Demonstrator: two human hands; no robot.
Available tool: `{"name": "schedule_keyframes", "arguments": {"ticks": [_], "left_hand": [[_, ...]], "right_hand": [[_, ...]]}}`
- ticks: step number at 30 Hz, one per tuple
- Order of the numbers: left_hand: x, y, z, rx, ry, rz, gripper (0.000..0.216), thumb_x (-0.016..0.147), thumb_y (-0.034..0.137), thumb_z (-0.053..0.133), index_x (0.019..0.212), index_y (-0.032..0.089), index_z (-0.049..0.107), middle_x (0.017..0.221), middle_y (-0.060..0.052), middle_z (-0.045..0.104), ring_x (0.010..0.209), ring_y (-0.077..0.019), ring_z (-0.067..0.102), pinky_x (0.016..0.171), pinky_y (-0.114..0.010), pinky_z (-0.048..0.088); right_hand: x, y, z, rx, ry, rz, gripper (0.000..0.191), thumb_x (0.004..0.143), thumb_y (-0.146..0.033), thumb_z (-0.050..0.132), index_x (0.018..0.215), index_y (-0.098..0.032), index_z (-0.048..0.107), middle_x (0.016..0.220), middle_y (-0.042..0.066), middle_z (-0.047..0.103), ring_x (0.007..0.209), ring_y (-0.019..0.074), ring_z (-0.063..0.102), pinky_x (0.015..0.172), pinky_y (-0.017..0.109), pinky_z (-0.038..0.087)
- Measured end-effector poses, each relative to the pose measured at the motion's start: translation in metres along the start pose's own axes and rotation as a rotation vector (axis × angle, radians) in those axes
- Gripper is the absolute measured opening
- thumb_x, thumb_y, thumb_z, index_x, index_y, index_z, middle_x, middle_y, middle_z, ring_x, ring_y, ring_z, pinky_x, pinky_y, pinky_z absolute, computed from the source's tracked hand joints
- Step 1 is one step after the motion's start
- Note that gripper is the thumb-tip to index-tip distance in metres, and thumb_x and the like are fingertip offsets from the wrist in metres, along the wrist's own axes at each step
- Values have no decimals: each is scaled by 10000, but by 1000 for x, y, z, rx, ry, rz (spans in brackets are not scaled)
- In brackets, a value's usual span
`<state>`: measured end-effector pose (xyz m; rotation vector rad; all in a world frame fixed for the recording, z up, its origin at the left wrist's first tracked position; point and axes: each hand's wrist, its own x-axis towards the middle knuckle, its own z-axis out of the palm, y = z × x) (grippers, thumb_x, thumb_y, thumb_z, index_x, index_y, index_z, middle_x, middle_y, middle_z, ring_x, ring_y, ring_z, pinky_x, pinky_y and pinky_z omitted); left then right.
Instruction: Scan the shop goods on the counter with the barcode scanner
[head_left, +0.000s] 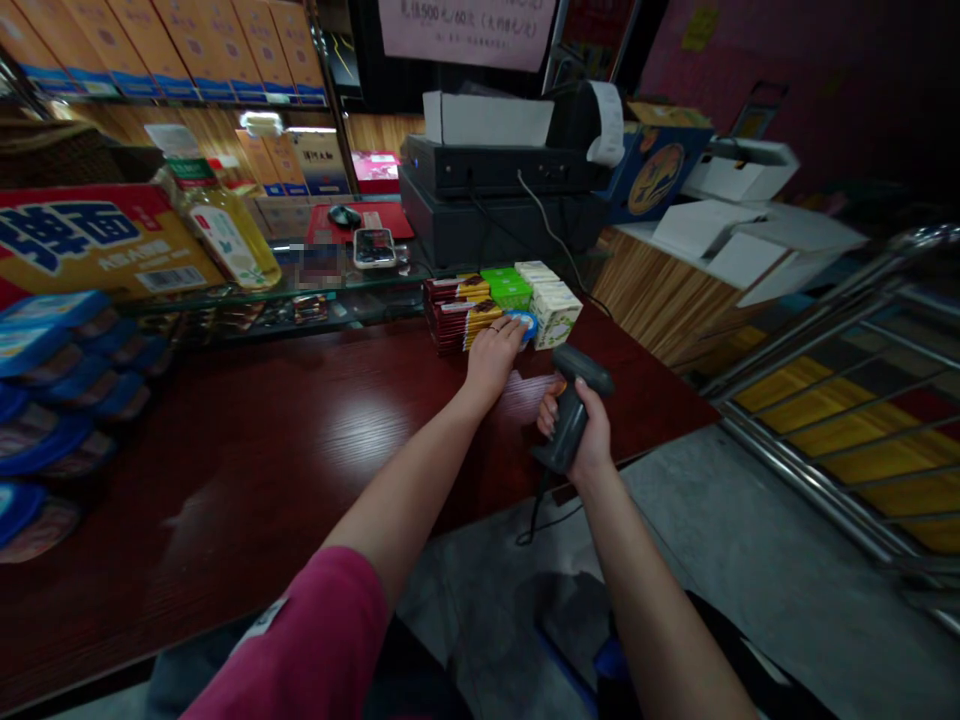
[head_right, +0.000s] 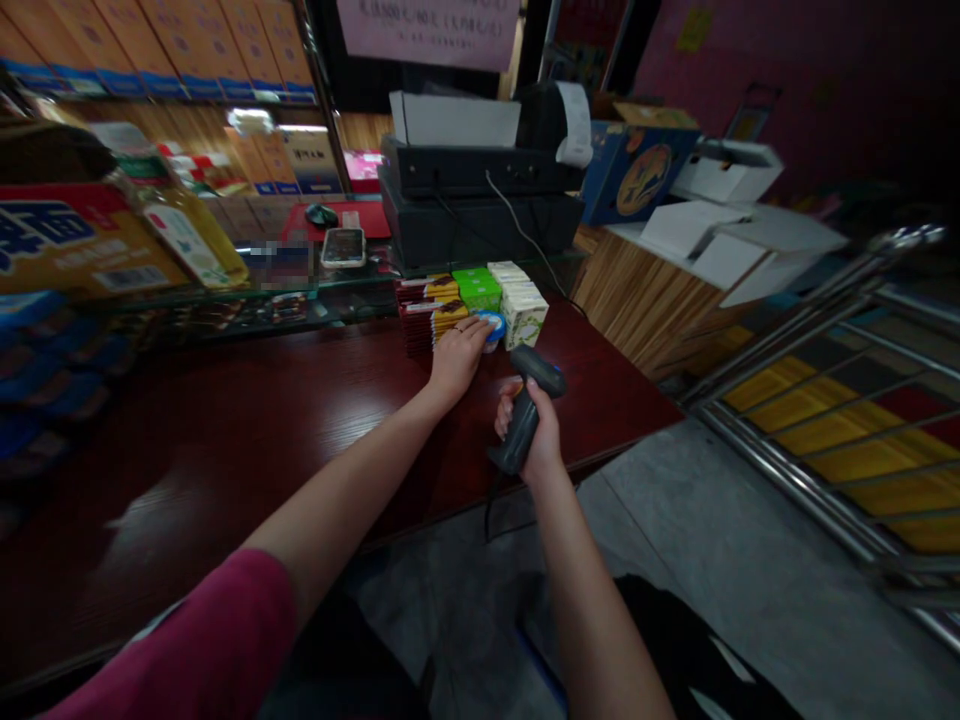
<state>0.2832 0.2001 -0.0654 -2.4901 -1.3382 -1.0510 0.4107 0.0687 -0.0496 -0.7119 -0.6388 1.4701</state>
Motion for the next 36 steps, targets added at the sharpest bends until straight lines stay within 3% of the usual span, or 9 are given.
{"name": "schedule_keyframes", "arguments": {"ticks": [6,9,12,18,22,25,28,32,36], "left_hand": [[-34,7,-41,51,8,82,454,1009,164,457,1458,156,522,1526,-113,536,1386,-231,525,1044,-361,507],[-84,-9,-87,142,-51,249,458,1019,161,430,1467,193,516,1520,-82,549,1390,-185,520,1051,-329,486],[-148,-40,-149,256,-66,283,424,1042,199,411,1444,228,541,1509,-42,566,1396,-156,514,1062,-310,462],[-280,-105,-293,451,16,-114,447,1021,204,453,1461,242,521,1488,-50,586,1443,-191,475,1152,-360,373],[-342,-131,-351,483,145,-487,598,964,276,570,1538,197,421,1591,-125,449,1533,-292,328,1251,-482,235],[-365,-144,-365,440,258,-638,627,909,325,664,1488,172,478,1617,-151,398,1555,-327,266,1275,-536,179],[-371,-151,-367,330,226,-611,435,950,266,603,1382,233,583,1558,-103,499,1535,-286,325,1273,-539,222],[-364,-148,-366,72,117,-474,342,982,249,550,1308,269,651,1583,-70,471,1539,-258,323,1260,-517,284],[-347,-140,-351,-404,187,-514,374,989,375,563,1336,253,629,1571,-98,481,1455,-280,459,1197,-522,397]], "right_hand": [[-9,-3,4,-113,-39,59,370,737,-527,757,761,-179,636,602,-29,477,465,81,434,382,175,391],[-17,3,16,-179,-121,136,379,730,-543,762,761,-181,656,609,-15,476,471,91,425,379,186,389],[-23,22,42,-247,-243,245,357,755,-538,748,732,-190,670,623,8,487,479,108,425,373,210,386],[-34,100,131,-270,-474,494,397,749,-573,752,793,-182,694,629,10,515,468,111,434,353,219,360],[-50,156,195,-262,-616,610,415,767,-573,736,792,-163,676,595,14,543,439,112,450,339,223,366],[-65,185,229,-249,-679,657,409,790,-548,725,795,-141,685,576,29,571,401,115,461,332,237,392],[-77,200,245,-248,-714,657,408,775,-539,744,801,-134,697,574,28,580,393,115,474,329,233,407],[-80,197,242,-230,-696,656,390,786,-536,723,808,-148,688,588,13,567,408,104,454,323,212,373],[-74,182,228,-197,-683,640,406,796,-563,694,777,-159,658,569,1,534,408,91,403,319,197,326]]}}
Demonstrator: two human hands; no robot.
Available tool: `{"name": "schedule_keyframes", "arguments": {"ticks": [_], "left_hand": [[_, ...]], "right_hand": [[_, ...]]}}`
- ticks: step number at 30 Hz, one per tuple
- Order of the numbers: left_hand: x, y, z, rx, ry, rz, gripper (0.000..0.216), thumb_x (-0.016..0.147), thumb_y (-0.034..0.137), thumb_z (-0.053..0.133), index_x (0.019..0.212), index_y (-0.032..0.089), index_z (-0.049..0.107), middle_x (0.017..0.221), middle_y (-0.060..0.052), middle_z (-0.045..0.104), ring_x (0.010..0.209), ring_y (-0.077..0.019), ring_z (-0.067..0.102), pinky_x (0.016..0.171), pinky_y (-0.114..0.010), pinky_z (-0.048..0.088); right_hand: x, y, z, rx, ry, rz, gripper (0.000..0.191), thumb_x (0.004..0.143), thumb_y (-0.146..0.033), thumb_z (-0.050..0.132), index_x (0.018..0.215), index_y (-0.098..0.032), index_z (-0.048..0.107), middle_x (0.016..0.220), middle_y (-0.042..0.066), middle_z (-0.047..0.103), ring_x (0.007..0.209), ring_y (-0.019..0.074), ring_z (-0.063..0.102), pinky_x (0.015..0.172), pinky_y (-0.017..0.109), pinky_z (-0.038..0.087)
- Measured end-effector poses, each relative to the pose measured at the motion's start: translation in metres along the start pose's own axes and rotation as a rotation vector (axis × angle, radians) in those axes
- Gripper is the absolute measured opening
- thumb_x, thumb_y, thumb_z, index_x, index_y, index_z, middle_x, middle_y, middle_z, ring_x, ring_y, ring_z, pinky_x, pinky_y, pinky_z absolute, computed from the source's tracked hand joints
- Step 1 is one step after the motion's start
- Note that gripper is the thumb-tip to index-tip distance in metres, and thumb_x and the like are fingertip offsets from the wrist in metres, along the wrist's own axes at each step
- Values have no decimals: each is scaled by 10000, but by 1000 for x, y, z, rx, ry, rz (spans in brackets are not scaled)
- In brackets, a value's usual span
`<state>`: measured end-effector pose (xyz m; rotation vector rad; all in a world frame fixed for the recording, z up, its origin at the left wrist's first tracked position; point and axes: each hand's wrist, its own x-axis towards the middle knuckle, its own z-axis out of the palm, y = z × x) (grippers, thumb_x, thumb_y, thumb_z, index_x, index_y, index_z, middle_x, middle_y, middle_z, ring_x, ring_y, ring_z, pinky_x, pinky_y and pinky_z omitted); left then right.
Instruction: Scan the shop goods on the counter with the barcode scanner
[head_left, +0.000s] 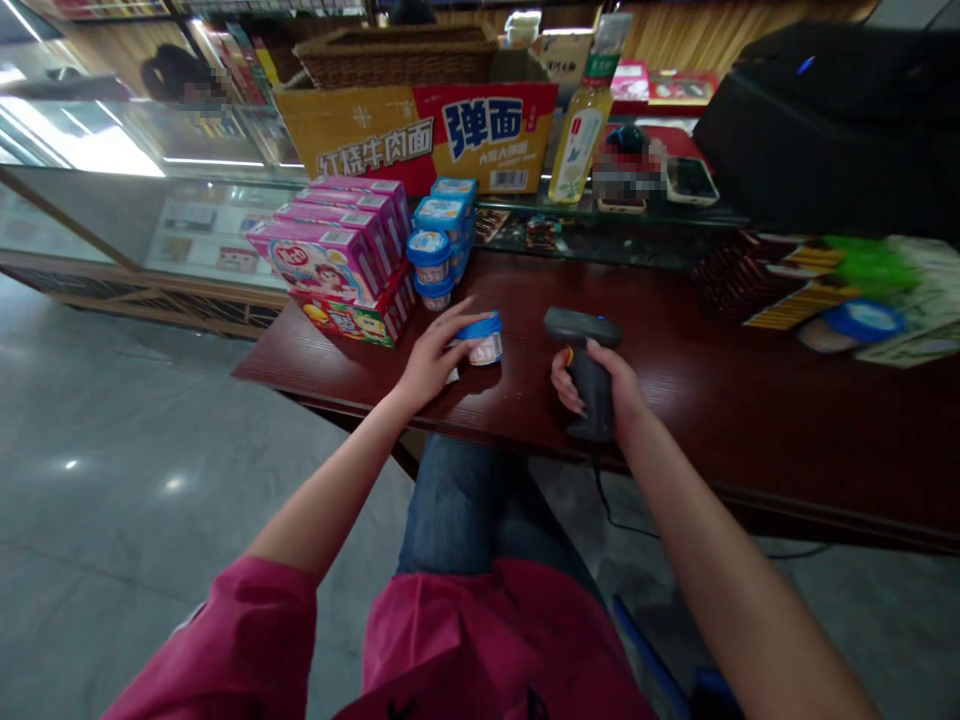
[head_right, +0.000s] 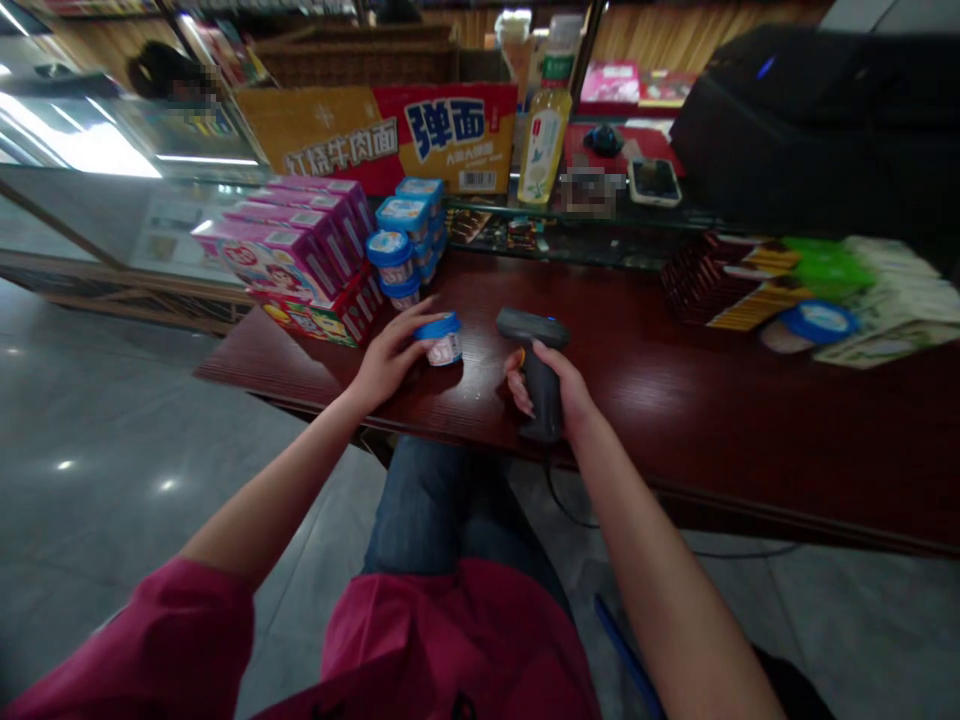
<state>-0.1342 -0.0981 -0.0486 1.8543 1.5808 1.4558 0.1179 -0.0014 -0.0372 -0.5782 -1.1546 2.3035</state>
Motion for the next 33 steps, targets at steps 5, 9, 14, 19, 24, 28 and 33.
{"name": "schedule_keyframes", "arguments": {"ticks": [5,9,14,19,24,28,33], "left_hand": [[32,-1,47,-624,3,-325,464,1022,455,482,1463,310,463,1405,-89,630,1169,-248,686,921,-458,620],[53,-4,73,-660,-3,-360,431,1007,410,524,1424,306,505,1368,-74,652,1138,-232,693,897,-413,624],[53,-10,83,-418,18,-177,430,952,457,617,1328,249,610,1443,-89,605,1264,-267,619,1015,-420,560],[51,-16,80,-226,52,-61,398,965,435,606,1315,247,636,1407,-81,635,1320,-253,580,1124,-417,462],[53,-10,79,-174,59,-32,349,976,360,583,1291,224,647,1373,-88,660,1303,-232,588,1126,-408,455],[49,-3,80,-223,74,-78,357,941,362,637,1259,201,644,1333,-104,677,1247,-240,629,1091,-421,495],[55,13,108,-231,63,-25,300,873,324,735,1140,196,683,1266,-110,693,1214,-257,652,1094,-460,509]], "right_hand": [[-19,-8,-17,12,25,-9,429,737,-578,726,757,-154,667,570,0,514,404,90,381,303,201,314],[-29,-7,-23,22,44,-34,442,734,-578,741,766,-142,679,582,0,520,402,86,403,301,194,336],[-29,-1,-19,-5,92,-45,418,791,-555,718,789,-137,697,577,0,554,372,88,450,310,199,393],[-28,-1,-17,-22,114,-16,418,782,-563,730,757,-148,687,555,-3,569,353,97,476,302,207,418],[-28,0,-20,2,95,-25,400,766,-552,760,743,-163,670,561,-9,578,373,103,495,310,208,432],[-31,1,-23,38,107,-54,393,780,-552,743,784,-163,685,588,-16,572,394,99,500,327,204,443],[-53,-16,-55,94,241,-143,413,755,-565,755,789,-161,676,586,-33,539,397,88,482,323,193,427]]}}
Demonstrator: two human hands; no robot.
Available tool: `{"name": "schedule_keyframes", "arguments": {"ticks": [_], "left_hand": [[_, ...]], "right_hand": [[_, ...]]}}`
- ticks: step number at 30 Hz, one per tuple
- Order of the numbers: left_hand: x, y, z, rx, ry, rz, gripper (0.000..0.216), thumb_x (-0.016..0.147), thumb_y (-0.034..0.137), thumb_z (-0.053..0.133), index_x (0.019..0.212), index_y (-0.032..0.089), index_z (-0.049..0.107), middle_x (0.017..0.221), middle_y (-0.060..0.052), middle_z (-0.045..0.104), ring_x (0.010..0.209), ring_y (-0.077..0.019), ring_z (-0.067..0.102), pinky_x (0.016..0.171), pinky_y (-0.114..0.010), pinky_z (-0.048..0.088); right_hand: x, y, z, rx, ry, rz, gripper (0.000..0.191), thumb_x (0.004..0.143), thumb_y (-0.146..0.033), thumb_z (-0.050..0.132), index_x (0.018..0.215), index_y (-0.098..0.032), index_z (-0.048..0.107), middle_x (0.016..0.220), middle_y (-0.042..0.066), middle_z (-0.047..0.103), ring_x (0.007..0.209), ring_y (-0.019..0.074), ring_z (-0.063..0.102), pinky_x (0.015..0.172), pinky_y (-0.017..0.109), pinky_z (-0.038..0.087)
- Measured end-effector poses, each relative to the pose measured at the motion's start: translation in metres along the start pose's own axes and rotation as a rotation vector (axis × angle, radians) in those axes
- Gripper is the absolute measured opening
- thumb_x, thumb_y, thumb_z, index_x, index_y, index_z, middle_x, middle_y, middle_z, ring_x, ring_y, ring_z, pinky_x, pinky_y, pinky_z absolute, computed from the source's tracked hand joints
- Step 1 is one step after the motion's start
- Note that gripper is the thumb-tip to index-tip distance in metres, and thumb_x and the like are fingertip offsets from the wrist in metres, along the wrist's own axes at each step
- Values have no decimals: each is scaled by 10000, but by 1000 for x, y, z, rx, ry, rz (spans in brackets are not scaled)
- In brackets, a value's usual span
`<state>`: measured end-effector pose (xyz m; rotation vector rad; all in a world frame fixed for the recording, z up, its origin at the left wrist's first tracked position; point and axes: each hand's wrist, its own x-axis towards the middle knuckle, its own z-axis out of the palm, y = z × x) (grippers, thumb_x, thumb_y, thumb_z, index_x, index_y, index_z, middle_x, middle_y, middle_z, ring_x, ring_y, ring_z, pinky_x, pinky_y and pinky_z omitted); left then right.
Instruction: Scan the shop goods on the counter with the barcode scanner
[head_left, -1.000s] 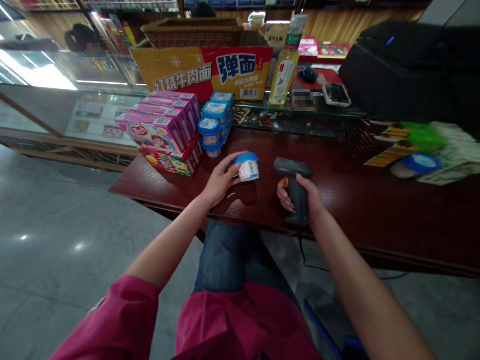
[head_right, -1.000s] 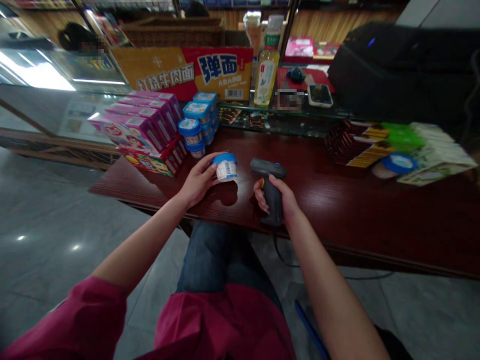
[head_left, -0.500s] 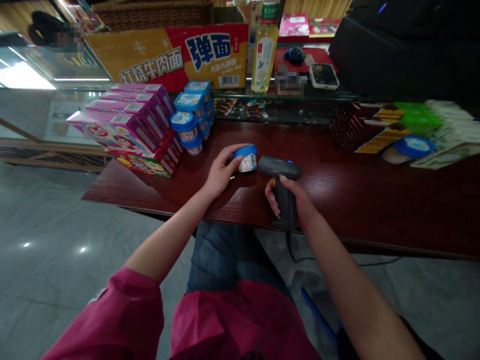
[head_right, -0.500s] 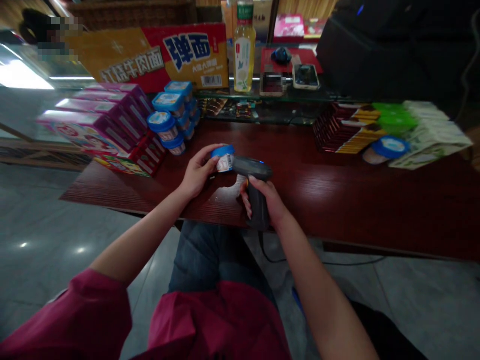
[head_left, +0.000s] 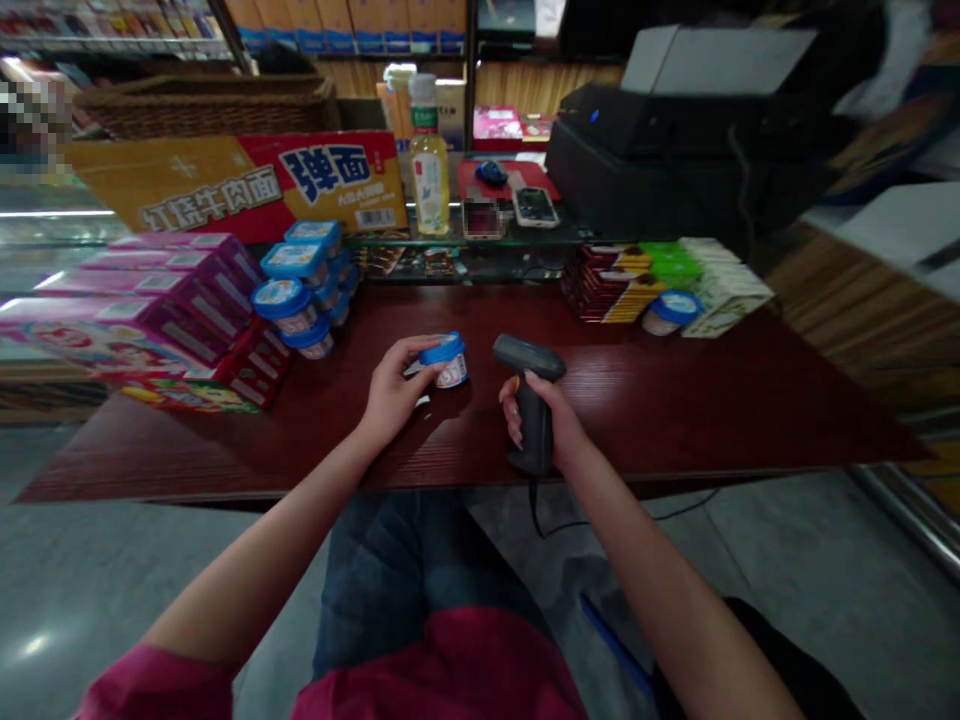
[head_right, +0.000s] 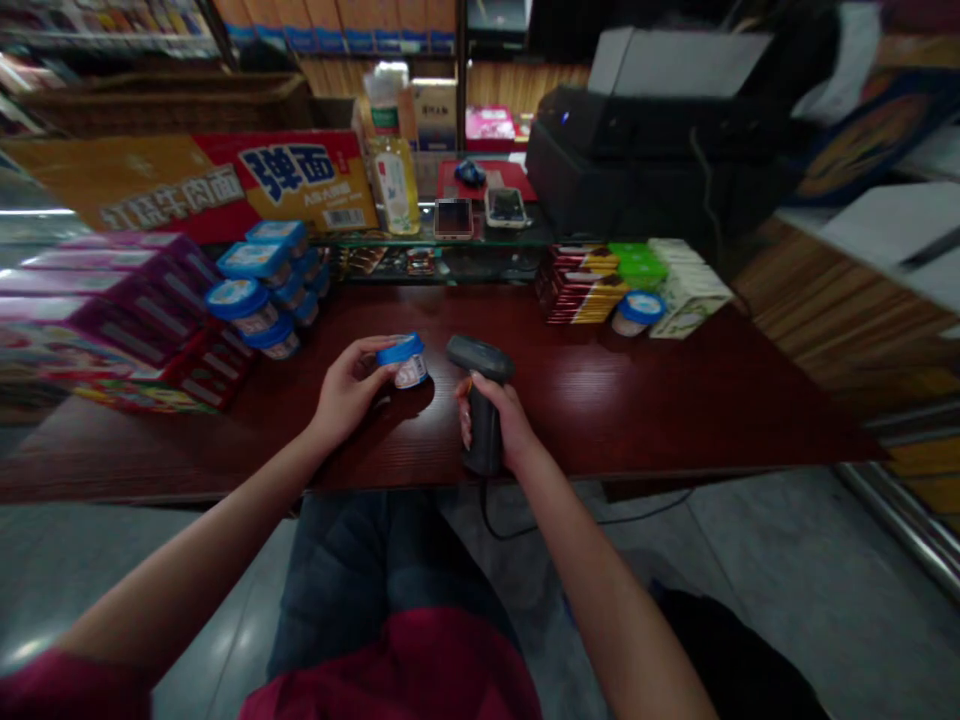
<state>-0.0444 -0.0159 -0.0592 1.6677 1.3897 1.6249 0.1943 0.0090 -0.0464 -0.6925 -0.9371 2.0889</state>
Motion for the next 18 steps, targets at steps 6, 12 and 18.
{"name": "schedule_keyframes", "arguments": {"ticks": [6,12,18], "left_hand": [[36,27,111,1,-165,224,264,862,277,755,1112,212,701,1215,-98,726,1174,-246,683,1031,-439,564],[93,63,239,14,-300,498,236,916,198,682,1152,200,677,1283,-102,703,1306,-233,609,1140,-461,474],[139,71,330,109,-290,513,247,917,112,639,1153,178,670,1310,-114,682,1386,-268,535,1170,-469,432]], "right_hand": [[-35,-62,-92,-20,261,-177,428,727,-583,769,763,-173,651,554,-34,545,391,91,483,346,198,433],[-70,-108,-165,64,479,-366,416,696,-555,797,740,-178,628,548,-36,536,418,84,473,359,183,415],[-73,-115,-182,184,443,-503,378,755,-531,762,771,-187,607,563,-48,493,424,68,435,362,165,379]]}}
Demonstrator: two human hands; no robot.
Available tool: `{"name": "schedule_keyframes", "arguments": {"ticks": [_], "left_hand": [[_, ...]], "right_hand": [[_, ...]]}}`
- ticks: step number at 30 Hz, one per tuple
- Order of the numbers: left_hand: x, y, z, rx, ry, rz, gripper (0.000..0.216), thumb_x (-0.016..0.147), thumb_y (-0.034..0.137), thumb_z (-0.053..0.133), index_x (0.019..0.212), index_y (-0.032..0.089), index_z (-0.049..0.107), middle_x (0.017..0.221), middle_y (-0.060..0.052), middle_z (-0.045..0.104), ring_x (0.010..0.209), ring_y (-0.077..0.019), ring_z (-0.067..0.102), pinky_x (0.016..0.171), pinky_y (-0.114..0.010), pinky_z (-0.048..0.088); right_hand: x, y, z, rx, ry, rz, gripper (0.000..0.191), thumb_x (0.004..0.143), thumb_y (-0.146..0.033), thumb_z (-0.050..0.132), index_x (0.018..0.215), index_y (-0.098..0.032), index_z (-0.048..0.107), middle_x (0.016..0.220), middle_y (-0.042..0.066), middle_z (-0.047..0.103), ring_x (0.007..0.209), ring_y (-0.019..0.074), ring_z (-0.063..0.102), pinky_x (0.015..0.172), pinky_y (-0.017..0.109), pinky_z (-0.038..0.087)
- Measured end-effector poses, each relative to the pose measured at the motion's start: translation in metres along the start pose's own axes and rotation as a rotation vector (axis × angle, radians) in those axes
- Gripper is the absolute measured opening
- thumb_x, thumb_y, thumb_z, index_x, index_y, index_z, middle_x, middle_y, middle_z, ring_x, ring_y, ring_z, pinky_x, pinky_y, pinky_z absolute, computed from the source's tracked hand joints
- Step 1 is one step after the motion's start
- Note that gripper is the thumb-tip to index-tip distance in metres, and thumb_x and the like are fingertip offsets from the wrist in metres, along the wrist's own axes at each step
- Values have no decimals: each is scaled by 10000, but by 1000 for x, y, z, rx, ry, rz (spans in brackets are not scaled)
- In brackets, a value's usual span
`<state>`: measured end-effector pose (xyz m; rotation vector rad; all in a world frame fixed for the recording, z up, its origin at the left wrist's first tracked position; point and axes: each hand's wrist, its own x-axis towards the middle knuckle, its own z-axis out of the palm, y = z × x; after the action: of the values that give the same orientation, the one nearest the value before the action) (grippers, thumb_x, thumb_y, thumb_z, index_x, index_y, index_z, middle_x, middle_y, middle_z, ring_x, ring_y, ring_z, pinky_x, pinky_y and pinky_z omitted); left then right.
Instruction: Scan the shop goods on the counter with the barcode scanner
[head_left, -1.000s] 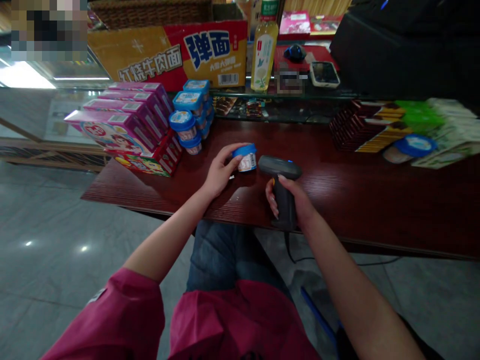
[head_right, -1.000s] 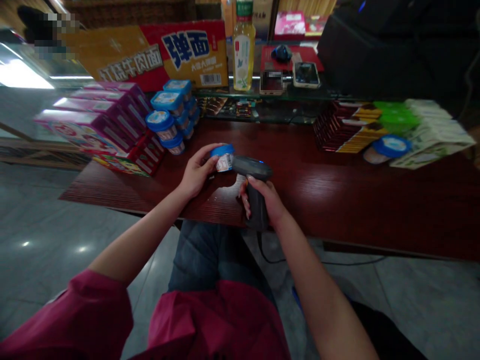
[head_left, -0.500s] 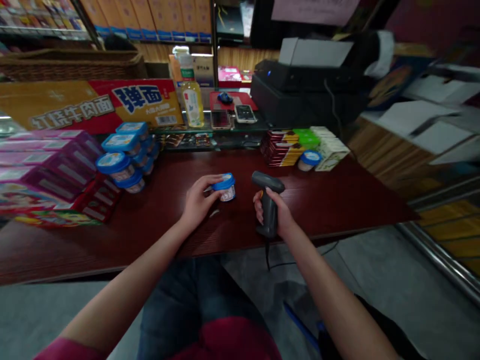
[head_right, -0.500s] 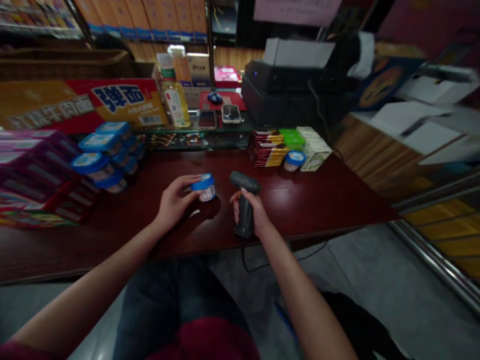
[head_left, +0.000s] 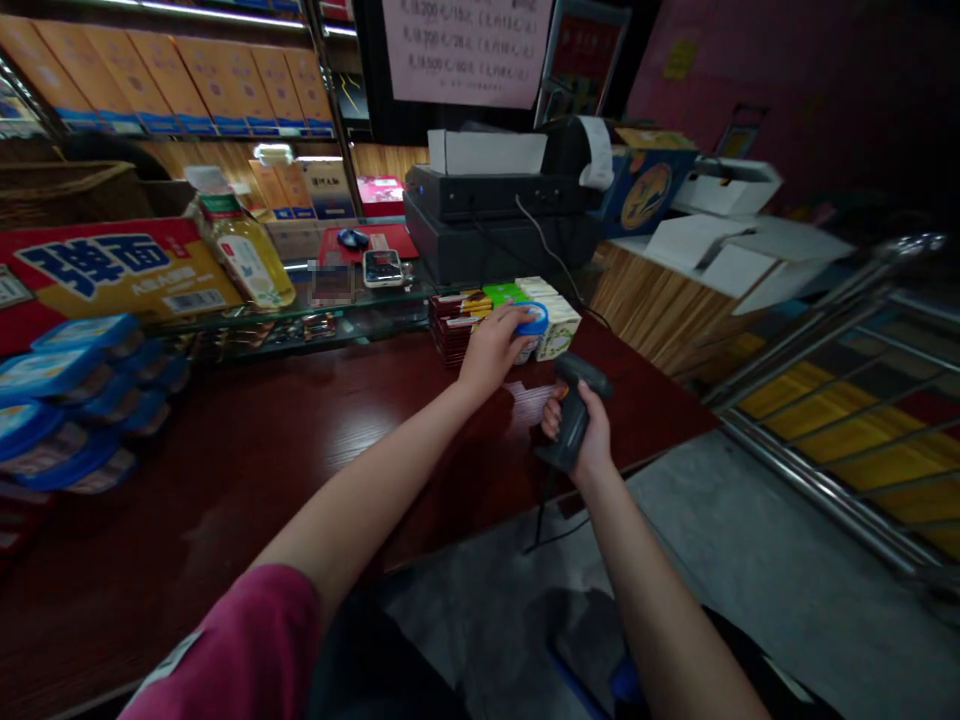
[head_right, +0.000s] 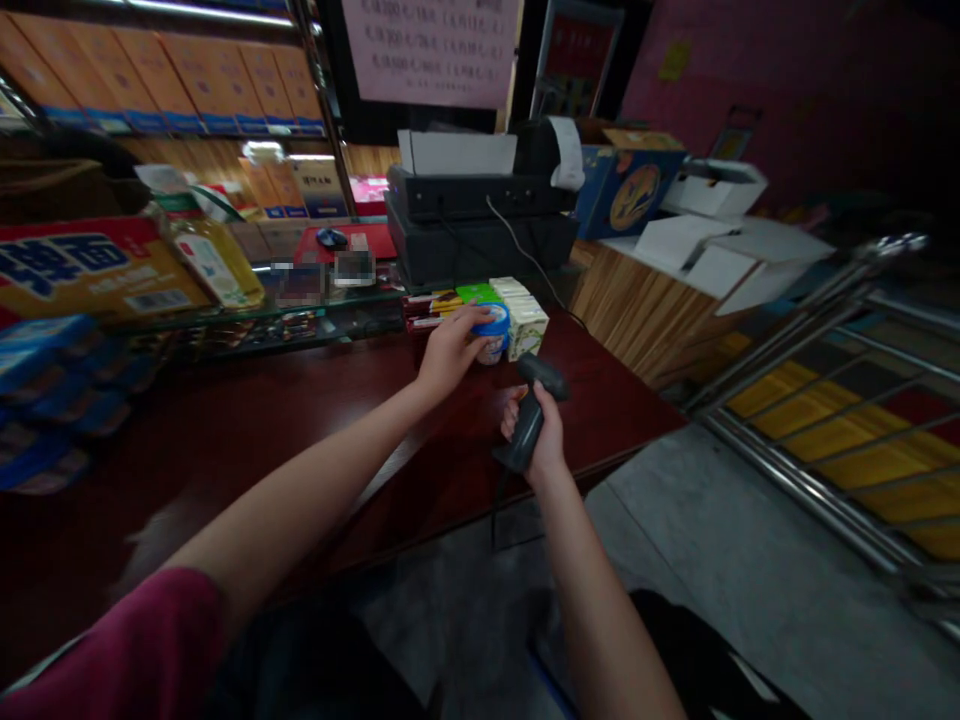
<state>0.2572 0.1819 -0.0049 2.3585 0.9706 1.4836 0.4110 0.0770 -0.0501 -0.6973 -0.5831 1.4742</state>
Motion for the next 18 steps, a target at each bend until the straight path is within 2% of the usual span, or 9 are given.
{"name": "schedule_keyframes", "arguments": {"ticks": [3,7,11,15,18], "left_hand": [[12,-11,24,28,45,-71,265,901,69,632,1151,147,664,1325,-133,673,1412,-275,505,1180,-451,421],[16,-21,39,73,54,-134,270,899,64,628,1141,182,658,1330,-103,672,1419,-268,498,1198,-455,402],[18,-21,41,131,-15,-95,310,927,90,605,1210,211,634,1398,-88,638,1474,-264,437,1209,-456,392],[20,-14,35,224,-52,-135,393,950,149,608,1335,217,571,1410,-103,636,1486,-283,421,1155,-452,453],[22,-12,31,251,-62,-155,410,955,187,620,1359,193,553,1384,-113,656,1466,-292,450,1124,-431,480]], "right_hand": [[1,1,1,10,-19,0,370,771,-535,752,784,-192,613,571,-49,491,426,71,431,362,170,387],[1,0,2,22,-13,15,370,751,-524,758,778,-172,644,569,-42,498,432,75,434,357,179,392],[1,-1,3,38,6,17,361,748,-503,754,778,-157,658,570,-40,494,434,74,436,358,182,386],[-1,-1,4,46,16,22,352,735,-489,765,777,-160,648,577,-40,496,438,74,435,357,180,372],[-4,1,7,48,19,16,349,725,-486,775,777,-172,633,572,-44,496,445,75,436,366,177,374]]}}
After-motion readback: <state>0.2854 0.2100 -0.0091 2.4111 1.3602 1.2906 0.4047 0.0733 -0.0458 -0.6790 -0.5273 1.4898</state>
